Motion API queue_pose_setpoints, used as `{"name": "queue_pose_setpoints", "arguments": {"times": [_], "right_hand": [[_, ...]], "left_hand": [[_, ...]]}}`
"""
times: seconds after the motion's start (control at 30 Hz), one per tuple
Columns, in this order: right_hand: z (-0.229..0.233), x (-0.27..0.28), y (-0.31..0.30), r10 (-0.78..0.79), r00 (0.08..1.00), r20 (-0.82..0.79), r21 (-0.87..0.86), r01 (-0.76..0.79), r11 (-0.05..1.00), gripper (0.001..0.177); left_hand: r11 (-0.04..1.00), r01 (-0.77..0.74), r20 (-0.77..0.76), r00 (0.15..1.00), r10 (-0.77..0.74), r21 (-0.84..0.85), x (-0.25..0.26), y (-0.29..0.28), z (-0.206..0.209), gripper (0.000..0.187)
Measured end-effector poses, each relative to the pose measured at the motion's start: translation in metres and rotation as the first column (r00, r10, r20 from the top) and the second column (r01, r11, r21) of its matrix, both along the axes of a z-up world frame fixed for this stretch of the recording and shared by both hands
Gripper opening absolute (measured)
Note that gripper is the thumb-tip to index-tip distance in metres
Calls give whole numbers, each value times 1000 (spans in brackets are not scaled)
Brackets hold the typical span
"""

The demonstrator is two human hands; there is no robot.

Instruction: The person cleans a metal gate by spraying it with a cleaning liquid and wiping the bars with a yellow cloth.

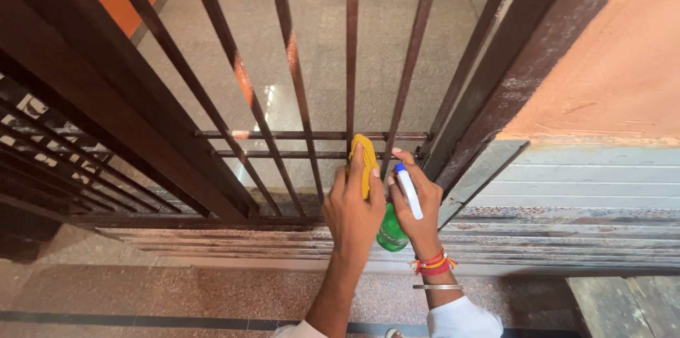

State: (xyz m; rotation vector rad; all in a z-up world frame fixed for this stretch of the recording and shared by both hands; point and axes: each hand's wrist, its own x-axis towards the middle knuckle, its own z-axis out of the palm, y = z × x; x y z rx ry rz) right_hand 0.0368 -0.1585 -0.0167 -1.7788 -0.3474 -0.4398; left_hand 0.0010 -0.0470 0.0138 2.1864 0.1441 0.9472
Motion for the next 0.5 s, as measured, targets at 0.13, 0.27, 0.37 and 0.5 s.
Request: {"name": "queue_pose_setpoints", "arguments": {"times": [0.13, 0.27, 0.37, 0.5], "right_hand": [[2, 3, -3, 58, 988, 141, 65, -68, 996, 21], [3, 2, -3, 37, 992, 124, 16, -39, 999, 18], [3, 2, 0, 47, 986, 160, 27, -52, 998, 15], [4, 3, -3, -11, 999, 46, -14, 12, 1000, 12]], "left_hand": [[992, 85, 116, 990, -74, -93, -1, -16, -4, 55], [998, -17, -87, 996, 13, -55, -2, -10, -6, 53], [999, -24, -52, 998, 22, -26, -2, -9, -8, 57], [999, 30, 28, 999, -28, -40, 2, -11, -2, 57]]}}
